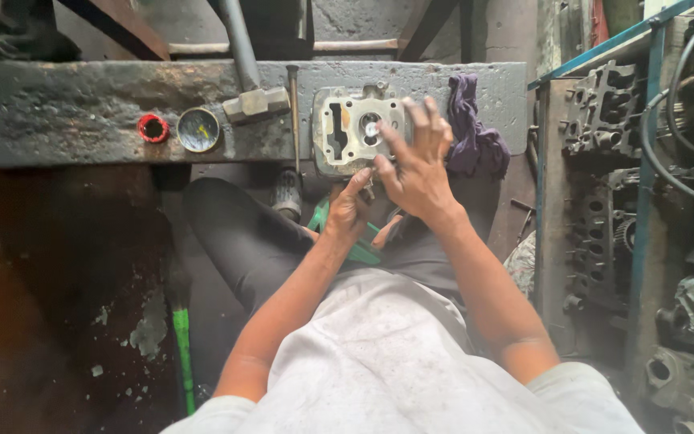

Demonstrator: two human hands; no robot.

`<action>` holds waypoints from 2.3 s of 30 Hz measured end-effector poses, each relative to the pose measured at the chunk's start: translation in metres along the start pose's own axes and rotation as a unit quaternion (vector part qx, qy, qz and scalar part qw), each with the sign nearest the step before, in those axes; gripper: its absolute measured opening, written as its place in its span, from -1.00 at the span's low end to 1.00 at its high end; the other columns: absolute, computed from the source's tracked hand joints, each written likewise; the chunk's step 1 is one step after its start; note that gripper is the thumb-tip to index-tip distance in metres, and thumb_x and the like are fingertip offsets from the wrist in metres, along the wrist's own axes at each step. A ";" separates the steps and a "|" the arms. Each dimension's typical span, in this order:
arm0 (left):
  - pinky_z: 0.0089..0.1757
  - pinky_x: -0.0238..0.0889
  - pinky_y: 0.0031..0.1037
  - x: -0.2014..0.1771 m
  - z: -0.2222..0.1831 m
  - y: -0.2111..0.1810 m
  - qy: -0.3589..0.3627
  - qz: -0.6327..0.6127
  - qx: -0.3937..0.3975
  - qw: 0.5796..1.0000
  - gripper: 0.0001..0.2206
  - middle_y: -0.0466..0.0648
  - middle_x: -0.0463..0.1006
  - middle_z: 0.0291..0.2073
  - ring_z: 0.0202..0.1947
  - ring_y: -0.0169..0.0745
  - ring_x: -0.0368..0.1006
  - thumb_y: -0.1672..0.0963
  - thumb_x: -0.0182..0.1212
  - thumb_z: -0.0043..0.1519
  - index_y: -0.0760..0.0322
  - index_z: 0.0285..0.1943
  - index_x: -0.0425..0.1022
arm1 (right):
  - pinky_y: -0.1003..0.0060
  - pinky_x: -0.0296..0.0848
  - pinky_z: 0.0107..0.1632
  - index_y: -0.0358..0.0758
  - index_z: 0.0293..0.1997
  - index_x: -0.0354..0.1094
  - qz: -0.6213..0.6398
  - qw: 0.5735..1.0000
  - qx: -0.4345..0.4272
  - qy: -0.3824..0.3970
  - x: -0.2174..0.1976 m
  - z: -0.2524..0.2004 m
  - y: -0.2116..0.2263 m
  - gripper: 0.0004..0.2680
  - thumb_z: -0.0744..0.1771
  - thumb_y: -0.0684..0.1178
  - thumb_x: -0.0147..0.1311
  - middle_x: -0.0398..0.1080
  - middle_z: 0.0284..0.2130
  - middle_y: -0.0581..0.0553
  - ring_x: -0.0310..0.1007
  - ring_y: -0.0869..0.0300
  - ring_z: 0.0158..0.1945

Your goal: The person cleans and manipulates an engine cylinder head using a cloth and a metal rod. They move the part in their lap, wiping various surfaces and inserting the rod into the openings while sitting on a stool.

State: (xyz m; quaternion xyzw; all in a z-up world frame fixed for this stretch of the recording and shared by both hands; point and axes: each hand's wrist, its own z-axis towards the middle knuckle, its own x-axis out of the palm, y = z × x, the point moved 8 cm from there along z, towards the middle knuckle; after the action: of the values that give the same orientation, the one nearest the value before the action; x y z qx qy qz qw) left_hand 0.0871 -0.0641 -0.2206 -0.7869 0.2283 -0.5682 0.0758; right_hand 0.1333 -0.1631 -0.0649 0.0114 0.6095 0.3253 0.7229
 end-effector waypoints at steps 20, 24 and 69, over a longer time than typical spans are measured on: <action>0.00 0.34 -0.41 -0.004 0.003 0.001 -0.016 -0.014 0.007 1.000 -0.66 -0.13 0.58 -0.01 -0.01 -0.31 0.50 0.18 0.34 0.25 0.20 0.21 0.46 | -0.37 -0.23 0.43 -0.09 0.37 0.34 -0.021 1.000 -0.010 -0.005 0.003 -0.002 0.005 -0.64 0.40 0.12 0.06 -0.08 0.44 -0.34 -0.33 -0.28 0.56; 0.05 0.29 -0.34 -0.016 0.001 0.007 -0.028 0.004 -0.033 0.999 -0.63 -0.17 0.59 0.03 0.04 -0.31 0.47 0.10 0.34 0.25 0.23 0.23 0.45 | -0.36 -0.23 0.41 -0.07 0.33 0.30 -0.023 1.000 -0.011 -0.002 0.009 -0.003 0.007 -0.67 0.40 0.09 0.07 -0.06 0.41 -0.38 -0.31 -0.29 0.54; -0.05 0.42 -0.37 0.064 -0.132 -0.056 0.098 0.584 0.101 0.800 -0.71 0.00 0.61 -0.12 -0.06 -0.13 0.60 0.10 0.17 0.36 0.34 0.15 0.25 | 0.29 0.34 -0.29 -0.38 -0.22 0.45 0.356 0.880 0.290 0.122 0.076 -0.113 0.008 -0.62 0.49 0.14 -0.23 0.41 -0.48 -0.10 0.37 0.13 -0.41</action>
State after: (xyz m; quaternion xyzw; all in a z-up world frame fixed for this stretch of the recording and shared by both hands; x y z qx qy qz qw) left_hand -0.0044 -0.0246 -0.0994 -0.4328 0.5920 -0.5104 0.4491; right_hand 0.0327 -0.1624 -0.1571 0.3972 0.7146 0.3685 0.4424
